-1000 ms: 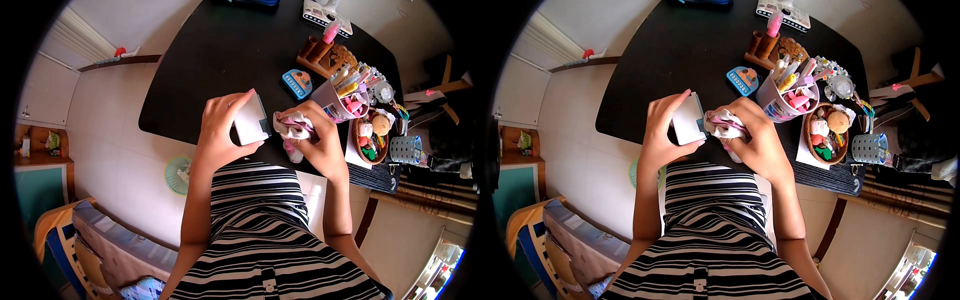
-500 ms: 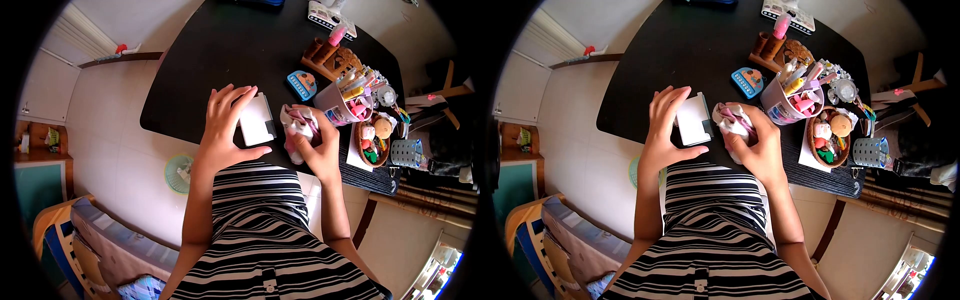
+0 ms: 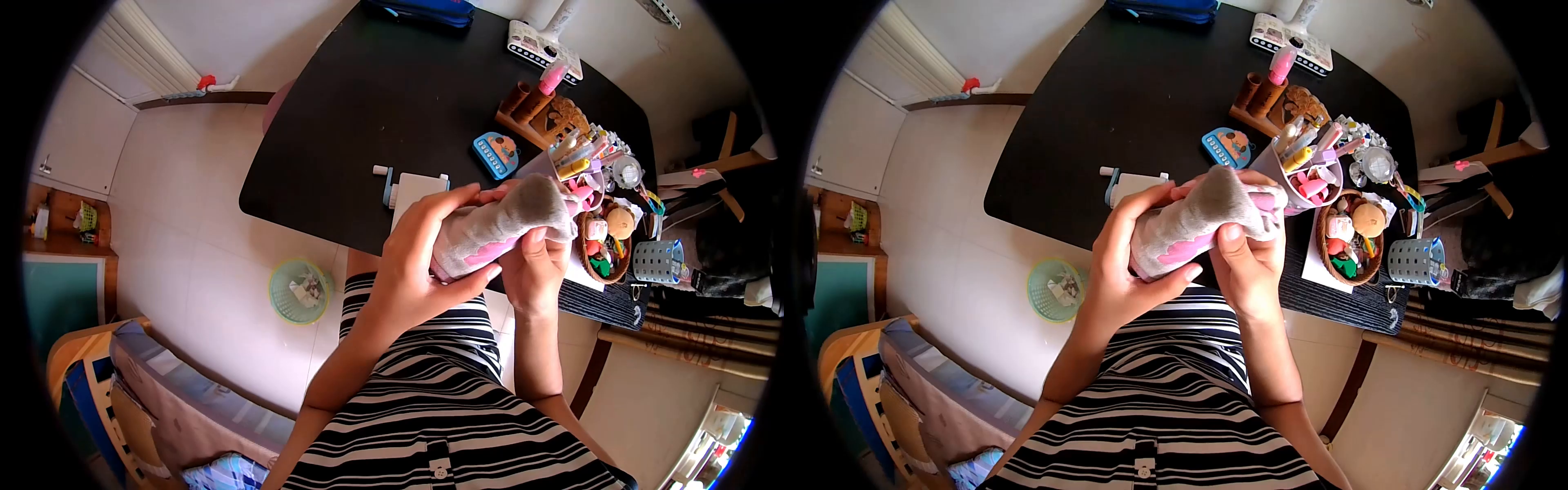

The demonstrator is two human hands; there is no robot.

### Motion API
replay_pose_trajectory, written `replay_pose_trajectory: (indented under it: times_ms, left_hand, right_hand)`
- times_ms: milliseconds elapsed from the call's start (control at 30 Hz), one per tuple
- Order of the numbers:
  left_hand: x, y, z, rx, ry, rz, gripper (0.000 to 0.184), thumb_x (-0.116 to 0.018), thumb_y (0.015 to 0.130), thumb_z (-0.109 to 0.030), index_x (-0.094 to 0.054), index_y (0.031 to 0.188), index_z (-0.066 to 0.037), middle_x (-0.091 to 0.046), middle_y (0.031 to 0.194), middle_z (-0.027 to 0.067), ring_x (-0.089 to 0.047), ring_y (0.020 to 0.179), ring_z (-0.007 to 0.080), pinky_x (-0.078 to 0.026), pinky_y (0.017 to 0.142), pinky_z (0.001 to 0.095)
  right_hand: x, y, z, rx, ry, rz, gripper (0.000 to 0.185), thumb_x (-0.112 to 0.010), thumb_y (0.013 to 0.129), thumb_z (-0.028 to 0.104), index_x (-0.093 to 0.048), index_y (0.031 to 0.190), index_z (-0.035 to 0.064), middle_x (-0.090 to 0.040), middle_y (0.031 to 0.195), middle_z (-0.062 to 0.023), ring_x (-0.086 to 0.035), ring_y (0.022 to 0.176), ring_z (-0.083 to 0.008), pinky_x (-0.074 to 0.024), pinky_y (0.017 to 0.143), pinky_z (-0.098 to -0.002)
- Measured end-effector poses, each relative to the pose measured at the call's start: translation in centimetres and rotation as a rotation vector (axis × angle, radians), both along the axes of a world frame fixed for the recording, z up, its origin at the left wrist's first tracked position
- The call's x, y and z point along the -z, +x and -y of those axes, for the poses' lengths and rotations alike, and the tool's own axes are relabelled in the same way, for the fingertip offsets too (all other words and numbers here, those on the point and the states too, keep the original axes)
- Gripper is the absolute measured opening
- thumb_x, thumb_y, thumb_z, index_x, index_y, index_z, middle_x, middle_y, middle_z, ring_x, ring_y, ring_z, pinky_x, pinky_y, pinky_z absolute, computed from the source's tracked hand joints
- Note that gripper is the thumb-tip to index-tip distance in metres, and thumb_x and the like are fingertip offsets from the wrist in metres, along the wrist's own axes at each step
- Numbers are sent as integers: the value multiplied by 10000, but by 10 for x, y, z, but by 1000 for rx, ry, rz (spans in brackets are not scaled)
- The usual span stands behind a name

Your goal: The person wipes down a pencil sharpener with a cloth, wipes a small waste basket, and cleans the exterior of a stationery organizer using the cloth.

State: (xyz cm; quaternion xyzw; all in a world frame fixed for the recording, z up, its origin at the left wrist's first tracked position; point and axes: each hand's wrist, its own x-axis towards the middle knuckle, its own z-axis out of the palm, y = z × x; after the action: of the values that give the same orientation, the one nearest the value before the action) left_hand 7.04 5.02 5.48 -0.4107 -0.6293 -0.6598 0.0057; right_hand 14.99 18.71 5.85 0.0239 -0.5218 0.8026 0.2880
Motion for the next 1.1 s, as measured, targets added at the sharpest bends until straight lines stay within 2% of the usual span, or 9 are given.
replay_pose_trajectory:
  times_ms: [233, 400, 533, 667, 733, 833, 933, 1000, 1100]
  left_hand:
    - [8, 7, 3, 138, 86, 348, 648, -906, 722, -66, -561, 1264, 20, -617, 1278, 134, -620, 1174, 181, -517, 989, 325]
    - [-10, 3, 12, 226, 51, 478, 574, -804, 842, -97, -558, 1344, 38, -656, 1229, 121, -635, 1149, 172, -502, 996, 325]
    - [-11, -1, 17, 319, 165, 744, 538, -768, 896, -108, -555, 1359, 63, -647, 1259, 130, -629, 1163, 181, -495, 1010, 327]
    - [-22, -9, 22, 365, 151, 942, 549, -750, 926, -201, -559, 1368, 63, -663, 1240, 129, -632, 1148, 178, -483, 1021, 332]
    - [-22, -11, 24, 375, 141, 968, 557, -749, 927, -215, -558, 1371, 61, -666, 1231, 122, -634, 1136, 172, -484, 1015, 329]
    - [-21, -9, 26, 416, 139, 983, 561, -742, 934, -223, -551, 1383, 54, -666, 1225, 114, -637, 1119, 160, -497, 991, 317]
    - [-22, -6, 26, 459, 112, 1024, 571, -738, 940, -221, -536, 1402, 45, -660, 1228, 108, -636, 1110, 145, -513, 957, 295]
    - [-20, -8, 29, 472, -37, 887, 678, -577, 1002, -330, -383, 1503, 84, -573, 1392, 196, -641, 1193, 219, -567, 950, 357]
    - [-21, -14, 35, 604, 175, 1078, 645, -608, 1023, -365, -426, 1500, 30, -646, 1255, 146, -691, 1066, 196, -612, 880, 355]
  right_hand:
    - [-3, 4, 2, 41, -180, -15, 613, -686, 996, 318, -426, 1460, 12, -595, 1312, -213, -585, 1265, -343, -476, 1078, -482]
    - [-23, 2, 2, 184, -148, 183, 590, -688, 986, 117, -394, 1485, 3, -564, 1394, -190, -575, 1286, -294, -467, 1104, -447]
    - [-44, 10, -9, 315, 208, 305, 711, -750, 899, 26, -370, 1500, 39, -502, 1458, -190, -549, 1299, -264, -445, 1112, -396]
    - [-57, 24, -27, 465, 899, 210, 726, -849, 773, 189, -537, 1409, 29, -493, 1491, -175, -466, 1392, -335, -342, 1169, -464]
    - [-80, 30, -19, 504, 1284, 202, 883, -939, 656, 356, -565, 1414, 101, -475, 1528, -182, -370, 1461, -413, -297, 1192, -519]
    - [-88, 27, -12, 368, 1687, 210, 903, -951, 561, 282, -607, 1393, 222, -525, 1503, -143, -344, 1468, -471, -294, 1186, -597]
    - [-72, 10, -11, 392, 1792, 135, 582, -775, 716, 163, -678, 1290, 173, -606, 1404, -55, -525, 1345, -322, -365, 1148, -553]
    - [-65, 8, -12, 357, 1723, 147, 570, -769, 711, 146, -676, 1274, 141, -645, 1334, -57, -580, 1271, -299, -380, 1130, -548]
    - [-61, 7, -13, 290, 1546, 160, 586, -748, 727, 58, -637, 1303, 75, -683, 1227, -72, -644, 1152, -291, -421, 1088, -518]
